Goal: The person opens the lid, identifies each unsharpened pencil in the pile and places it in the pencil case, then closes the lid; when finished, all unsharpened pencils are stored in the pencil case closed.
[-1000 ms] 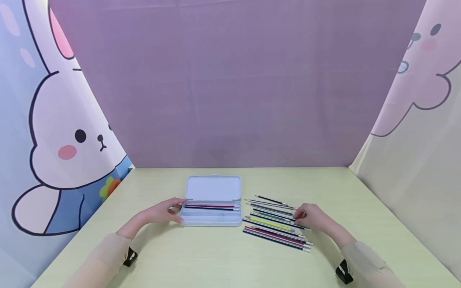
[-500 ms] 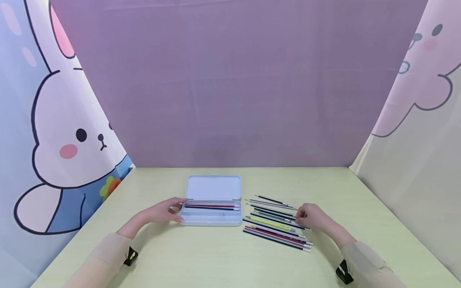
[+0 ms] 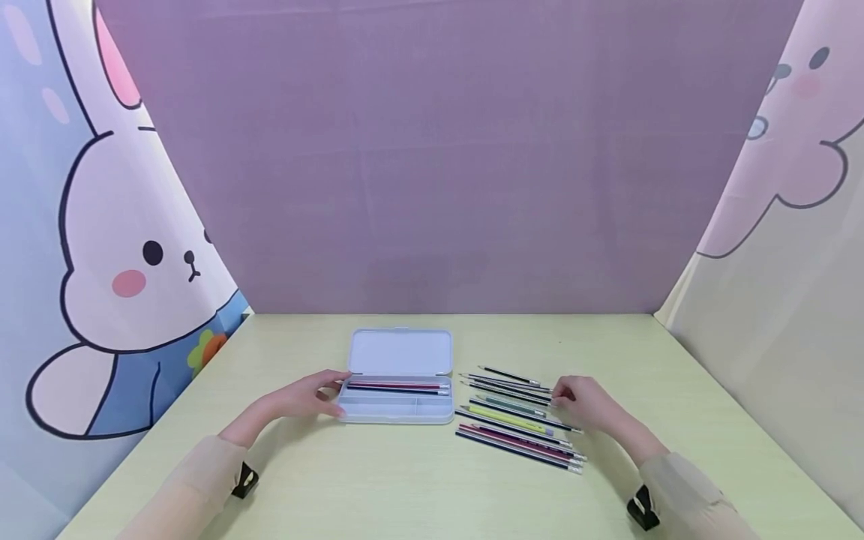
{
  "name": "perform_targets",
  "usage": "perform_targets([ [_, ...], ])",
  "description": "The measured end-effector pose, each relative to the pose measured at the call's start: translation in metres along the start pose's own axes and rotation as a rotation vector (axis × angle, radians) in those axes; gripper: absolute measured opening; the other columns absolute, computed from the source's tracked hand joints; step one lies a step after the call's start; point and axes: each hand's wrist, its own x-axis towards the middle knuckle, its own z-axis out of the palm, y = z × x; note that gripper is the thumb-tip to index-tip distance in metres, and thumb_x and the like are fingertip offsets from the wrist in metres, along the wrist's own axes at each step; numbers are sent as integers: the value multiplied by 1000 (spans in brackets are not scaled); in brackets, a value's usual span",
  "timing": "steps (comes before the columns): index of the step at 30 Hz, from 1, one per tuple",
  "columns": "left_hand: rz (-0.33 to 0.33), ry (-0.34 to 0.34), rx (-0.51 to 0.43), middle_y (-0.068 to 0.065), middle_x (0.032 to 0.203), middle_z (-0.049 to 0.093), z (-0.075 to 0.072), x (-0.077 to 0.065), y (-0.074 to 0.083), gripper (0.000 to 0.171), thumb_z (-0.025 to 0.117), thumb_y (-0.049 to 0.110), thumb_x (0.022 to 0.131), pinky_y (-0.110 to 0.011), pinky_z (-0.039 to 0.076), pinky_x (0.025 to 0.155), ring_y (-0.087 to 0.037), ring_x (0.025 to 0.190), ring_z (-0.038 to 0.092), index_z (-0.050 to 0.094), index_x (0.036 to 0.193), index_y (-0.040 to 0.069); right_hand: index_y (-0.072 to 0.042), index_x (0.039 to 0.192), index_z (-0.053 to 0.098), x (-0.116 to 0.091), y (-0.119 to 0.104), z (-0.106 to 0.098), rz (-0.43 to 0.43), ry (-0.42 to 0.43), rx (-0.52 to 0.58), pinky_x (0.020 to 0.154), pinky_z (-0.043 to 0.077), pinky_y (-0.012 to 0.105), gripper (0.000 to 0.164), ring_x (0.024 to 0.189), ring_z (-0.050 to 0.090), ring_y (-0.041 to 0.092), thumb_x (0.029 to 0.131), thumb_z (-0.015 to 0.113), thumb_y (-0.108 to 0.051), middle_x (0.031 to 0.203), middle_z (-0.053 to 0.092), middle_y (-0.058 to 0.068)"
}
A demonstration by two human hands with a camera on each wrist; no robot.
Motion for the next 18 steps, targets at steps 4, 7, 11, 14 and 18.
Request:
perform_targets([
  [4,12,-5,-3,-22,138,45,0,0,-1,79,76,28,78,-47,46,97,-36,119,48,38,140,-2,-8,79,62,3,-2,-1,-5,15,8,57,44,21,8,65,46,-3,84,66,-4,72,61,-5],
  [7,13,-5,-3,-22,138,45,-1,0,0,79,76,28,78,-46,46,97,-36,120,48,38,140,-2,-9,79,62,6,-3,-1,5,23,6,58,45,21,8,65,47,-3,85,65,-5,72,60,-5],
  [11,11,-3,0,-22,137,45,-1,0,0,80,76,29,78,-46,46,97,-36,119,49,38,140,-2,-9,81,63,11,-6,0,27,28,14,58,45,21,6,65,48,-1,86,65,-6,72,60,-4],
  [14,11,-3,6,-22,137,45,-1,0,0,79,76,29,78,-46,47,97,-36,119,49,38,140,-2,-7,82,64,14,-9,0,33,35,24,58,45,21,5,66,49,0,86,65,-7,73,61,-4],
  [18,1,-1,-1,-22,138,45,-1,1,0,79,76,29,78,-46,46,97,-36,120,48,37,140,-2,-5,83,64,18,-12,1,21,56,25,59,46,21,4,67,50,1,86,65,-7,76,62,-4],
])
